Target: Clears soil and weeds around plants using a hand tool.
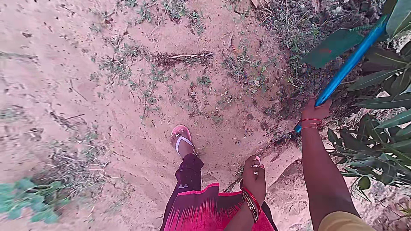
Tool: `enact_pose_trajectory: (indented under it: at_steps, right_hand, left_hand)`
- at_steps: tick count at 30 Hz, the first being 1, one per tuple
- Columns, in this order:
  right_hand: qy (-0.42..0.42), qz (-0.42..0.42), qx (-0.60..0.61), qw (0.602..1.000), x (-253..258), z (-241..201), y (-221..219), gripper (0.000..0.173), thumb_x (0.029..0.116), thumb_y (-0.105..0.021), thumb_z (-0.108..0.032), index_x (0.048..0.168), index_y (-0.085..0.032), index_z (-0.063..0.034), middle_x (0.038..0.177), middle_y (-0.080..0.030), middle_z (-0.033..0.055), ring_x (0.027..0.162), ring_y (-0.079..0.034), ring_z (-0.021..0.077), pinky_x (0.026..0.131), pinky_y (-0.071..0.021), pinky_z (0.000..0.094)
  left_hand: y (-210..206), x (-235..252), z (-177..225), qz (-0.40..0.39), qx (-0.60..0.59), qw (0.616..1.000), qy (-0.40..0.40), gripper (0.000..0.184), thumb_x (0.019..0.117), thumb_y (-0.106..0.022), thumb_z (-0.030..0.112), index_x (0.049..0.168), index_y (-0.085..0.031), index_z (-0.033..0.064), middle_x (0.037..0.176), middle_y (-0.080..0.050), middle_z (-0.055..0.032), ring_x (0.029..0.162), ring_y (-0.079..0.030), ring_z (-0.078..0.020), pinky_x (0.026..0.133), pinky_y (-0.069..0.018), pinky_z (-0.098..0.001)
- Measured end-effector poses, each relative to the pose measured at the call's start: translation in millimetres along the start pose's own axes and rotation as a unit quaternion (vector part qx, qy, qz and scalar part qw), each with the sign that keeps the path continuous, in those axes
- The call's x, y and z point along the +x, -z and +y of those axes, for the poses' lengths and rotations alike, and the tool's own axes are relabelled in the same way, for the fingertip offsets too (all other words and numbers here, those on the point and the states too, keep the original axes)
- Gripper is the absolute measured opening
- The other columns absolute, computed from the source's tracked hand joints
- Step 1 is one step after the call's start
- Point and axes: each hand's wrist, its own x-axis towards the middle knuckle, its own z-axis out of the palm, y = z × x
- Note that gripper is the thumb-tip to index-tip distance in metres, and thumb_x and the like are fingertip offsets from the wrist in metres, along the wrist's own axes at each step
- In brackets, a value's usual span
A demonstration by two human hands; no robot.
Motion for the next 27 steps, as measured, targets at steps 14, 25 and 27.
enact_pose_trajectory:
  at_steps: [14,25,27]
  right_hand:
    - [-0.203,-0.105,0.278,0.933,-66,20,-21,0.016,0.1057,-0.052,-0.007,0.119,-0.047,0.0006,0.071,-0.044,0.0012,0.051,-0.047,0.0086,0.051,-0.0466,0.0242]
    - [-0.249,-0.125,0.205,0.938,-59,-15,-65,0.04,0.1077,-0.054,-0.02,0.142,-0.043,-0.0007,0.095,-0.055,0.0126,0.071,-0.057,0.0192,0.067,-0.0527,0.0365]
    - [-0.236,-0.142,0.226,0.934,-79,-18,-49,0.031,0.1074,-0.053,-0.013,0.134,-0.044,0.0018,0.083,-0.048,0.0077,0.059,-0.051,0.0144,0.057,-0.0485,0.0301]
  left_hand:
    - [-8,2,-1,-0.006,0.02,1.0,-0.003,0.044,0.0996,-0.051,0.002,0.141,-0.045,-0.0114,0.116,-0.061,-0.0188,0.084,-0.063,-0.0123,0.076,-0.0532,-0.0271]
    - [-5,2,4,0.015,-0.013,1.0,-0.015,0.046,0.0985,-0.052,0.0,0.142,-0.043,-0.0119,0.118,-0.06,-0.0195,0.086,-0.063,-0.0113,0.075,-0.0526,-0.0249]
    - [-3,3,8,0.025,-0.024,0.999,-0.015,0.046,0.0989,-0.05,0.0,0.143,-0.042,-0.0121,0.122,-0.059,-0.0209,0.086,-0.063,-0.0113,0.075,-0.052,-0.0246]
